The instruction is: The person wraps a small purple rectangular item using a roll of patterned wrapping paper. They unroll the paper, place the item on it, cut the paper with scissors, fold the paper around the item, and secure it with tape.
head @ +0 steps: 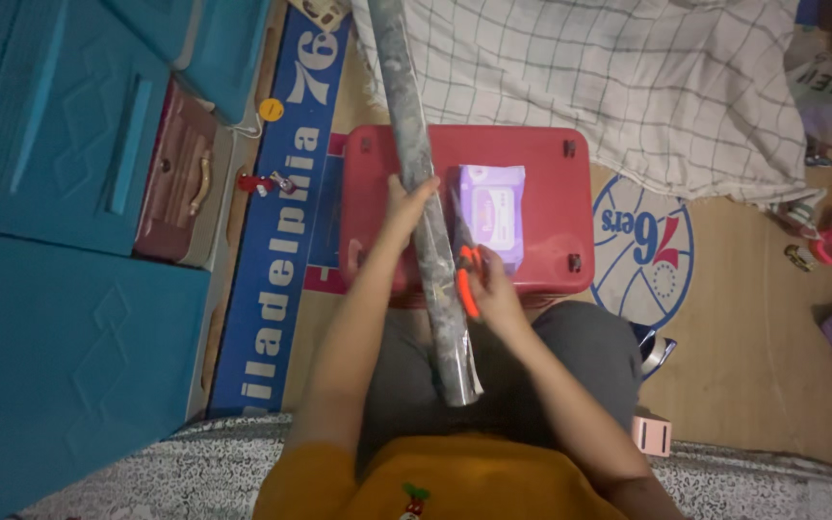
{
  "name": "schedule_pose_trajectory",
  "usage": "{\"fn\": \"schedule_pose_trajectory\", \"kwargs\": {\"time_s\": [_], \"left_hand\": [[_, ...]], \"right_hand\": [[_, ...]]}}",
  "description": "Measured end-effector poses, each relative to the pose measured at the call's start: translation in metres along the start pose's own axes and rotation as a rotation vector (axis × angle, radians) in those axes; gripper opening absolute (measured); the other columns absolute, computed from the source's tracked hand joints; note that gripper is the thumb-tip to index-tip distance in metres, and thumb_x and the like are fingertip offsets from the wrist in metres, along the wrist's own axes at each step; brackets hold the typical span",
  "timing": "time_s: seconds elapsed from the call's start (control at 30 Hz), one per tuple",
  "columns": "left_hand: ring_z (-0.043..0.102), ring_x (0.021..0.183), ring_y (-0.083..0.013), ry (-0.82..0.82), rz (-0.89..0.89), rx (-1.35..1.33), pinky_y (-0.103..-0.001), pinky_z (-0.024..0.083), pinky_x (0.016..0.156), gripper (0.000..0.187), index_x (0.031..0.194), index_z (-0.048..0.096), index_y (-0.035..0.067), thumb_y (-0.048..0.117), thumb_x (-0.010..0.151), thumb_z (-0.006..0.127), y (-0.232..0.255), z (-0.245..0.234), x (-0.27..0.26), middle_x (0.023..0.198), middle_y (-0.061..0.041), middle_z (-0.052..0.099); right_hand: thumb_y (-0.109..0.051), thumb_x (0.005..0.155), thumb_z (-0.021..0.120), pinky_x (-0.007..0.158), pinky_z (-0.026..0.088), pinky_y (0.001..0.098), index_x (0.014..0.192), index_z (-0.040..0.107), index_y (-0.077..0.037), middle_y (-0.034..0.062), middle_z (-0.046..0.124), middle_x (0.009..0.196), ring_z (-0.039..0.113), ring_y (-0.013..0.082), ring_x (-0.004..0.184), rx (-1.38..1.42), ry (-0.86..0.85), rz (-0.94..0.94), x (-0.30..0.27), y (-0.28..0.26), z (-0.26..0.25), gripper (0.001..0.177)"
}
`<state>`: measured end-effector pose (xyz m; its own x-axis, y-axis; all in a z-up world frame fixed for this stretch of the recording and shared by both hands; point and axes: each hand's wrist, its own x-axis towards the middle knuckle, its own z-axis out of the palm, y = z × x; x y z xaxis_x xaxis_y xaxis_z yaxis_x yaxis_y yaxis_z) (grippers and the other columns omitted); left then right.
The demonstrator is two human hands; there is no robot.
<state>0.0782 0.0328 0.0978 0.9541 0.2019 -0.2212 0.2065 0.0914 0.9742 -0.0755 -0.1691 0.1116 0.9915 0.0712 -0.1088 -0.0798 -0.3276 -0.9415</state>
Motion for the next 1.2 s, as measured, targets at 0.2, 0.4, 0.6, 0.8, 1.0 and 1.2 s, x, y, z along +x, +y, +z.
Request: {"fn": "schedule_pose_trajectory", "kwargs": {"time_s": [0.2, 0.4, 0.6, 0.8, 1.0, 1.2], "left_hand": [[0.065, 0.105, -0.025, -0.167, -0.102, -0.157, -0.042, 0.055, 0.086, 0.092, 0.142, 0.032, 0.003, 0.032, 0.074, 0.085, 0.043, 0.016, -0.042, 0.124, -0.016, 0.06], [0.071, 0.107, -0.0287, -0.625, -0.204, -0.546, -0.045, 0.06, 0.093, 0.072, 0.142, 0.042, 0.0, 0.014, 0.08, 0.075, 0.071, 0.057, -0.091, 0.125, -0.02, 0.064], [0.071, 0.105, -0.0298, -0.838, -0.327, -0.515, -0.043, 0.06, 0.091, 0.056, 0.136, 0.057, -0.002, 0.013, 0.083, 0.068, 0.065, 0.129, -0.109, 0.121, -0.018, 0.069], [0.071, 0.105, -0.0279, -0.975, -0.364, -0.427, -0.038, 0.061, 0.09, 0.052, 0.132, 0.061, -0.004, 0.009, 0.083, 0.07, 0.055, 0.218, -0.14, 0.117, -0.018, 0.07], [0.072, 0.09, -0.0243, -0.981, -0.513, -0.398, -0.039, 0.062, 0.078, 0.05, 0.128, 0.058, 0.002, 0.01, 0.082, 0.072, 0.051, 0.302, -0.18, 0.105, -0.015, 0.068], [0.072, 0.081, -0.023, -1.004, -0.503, -0.22, -0.039, 0.061, 0.072, 0.045, 0.124, 0.058, 0.005, 0.016, 0.082, 0.071, 0.034, 0.349, -0.194, 0.096, -0.013, 0.07]], "right_hand": [[-0.011, 0.106, 0.06, 0.086, 0.055, 0.0357, 0.15, 0.042, -0.002, 0.0209, 0.068, 0.121, 0.067, 0.0239, 0.103, 0.011, 0.118, -0.311, 0.007, -0.006, -0.004, 0.048], [-0.02, 0.104, 0.056, 0.073, 0.055, 0.0343, 0.147, 0.049, -0.006, 0.0152, 0.071, 0.096, 0.068, 0.0212, 0.083, 0.055, 0.205, 0.025, -0.001, -0.052, -0.052, 0.045], [-0.014, 0.105, 0.056, 0.091, 0.055, 0.0329, 0.145, 0.054, -0.003, 0.0173, 0.073, 0.115, 0.072, 0.0239, 0.106, 0.064, 0.319, -0.231, -0.033, -0.052, -0.12, 0.041], [-0.006, 0.101, 0.058, 0.105, 0.047, 0.0406, 0.141, 0.058, 0.003, 0.0262, 0.066, 0.128, 0.062, 0.0386, 0.123, -0.013, 0.469, -0.449, -0.076, -0.024, -0.197, 0.041], [-0.01, 0.093, 0.065, 0.083, 0.055, 0.0355, 0.116, 0.067, 0.001, 0.0145, 0.069, 0.099, 0.069, 0.0292, 0.088, -0.014, 0.685, -0.237, -0.121, 0.014, -0.245, 0.025], [-0.013, 0.094, 0.067, 0.102, 0.048, 0.0433, 0.131, 0.059, 0.0, 0.0214, 0.059, 0.125, 0.058, 0.036, 0.117, -0.179, 0.92, -0.219, -0.157, 0.127, -0.256, 0.04]]}}
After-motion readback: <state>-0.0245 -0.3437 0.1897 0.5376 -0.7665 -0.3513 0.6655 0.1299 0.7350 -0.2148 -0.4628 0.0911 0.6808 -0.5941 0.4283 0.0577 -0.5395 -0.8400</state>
